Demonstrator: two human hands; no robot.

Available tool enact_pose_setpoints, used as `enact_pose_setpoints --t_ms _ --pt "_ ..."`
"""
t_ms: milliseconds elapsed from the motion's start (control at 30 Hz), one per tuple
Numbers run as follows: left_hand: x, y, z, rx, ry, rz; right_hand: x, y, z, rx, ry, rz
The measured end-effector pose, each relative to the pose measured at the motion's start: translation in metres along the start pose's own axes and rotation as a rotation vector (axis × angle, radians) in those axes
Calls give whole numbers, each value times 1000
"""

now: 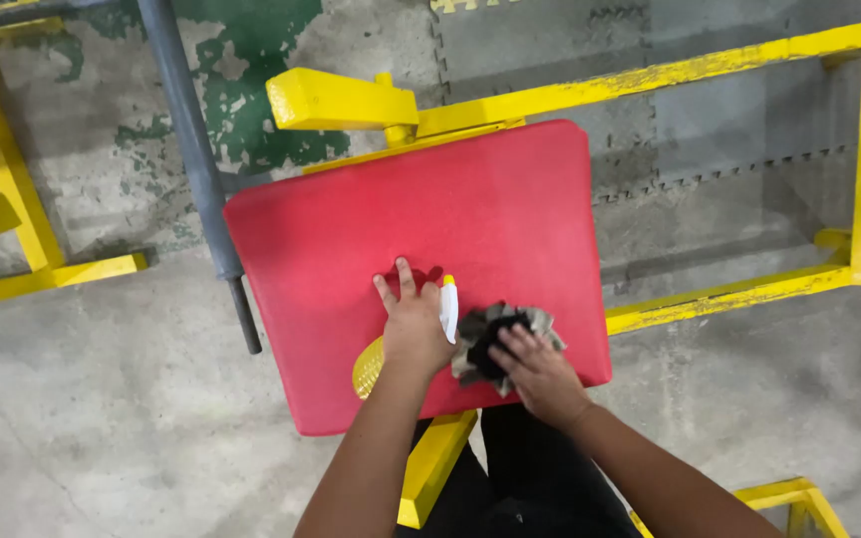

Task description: The recorder is wiping down yellow gym equipment frames and red cushions using a spray bottle and a black cloth.

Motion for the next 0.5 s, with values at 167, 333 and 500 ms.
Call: enact_pose_setpoints --t_ms 167,333,500 --pt "9 1 -5 -153 103 1 26 62 -109 268 -159 14" --pt "34 32 -11 -271 316 74 65 93 -213 528 -201 -63" --pt "7 -19 -4 -199 284 -5 33 100 -173 410 -88 13"
Point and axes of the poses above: each hand's wrist, its own z-axis away from the middle knuckle, its own y-axis out of the back of the hand, x = y × z, the point moved 1 cm from there along -z, towards the middle knuckle, and after that the axes turned 4 degrees about x, right-handed, at the moved point
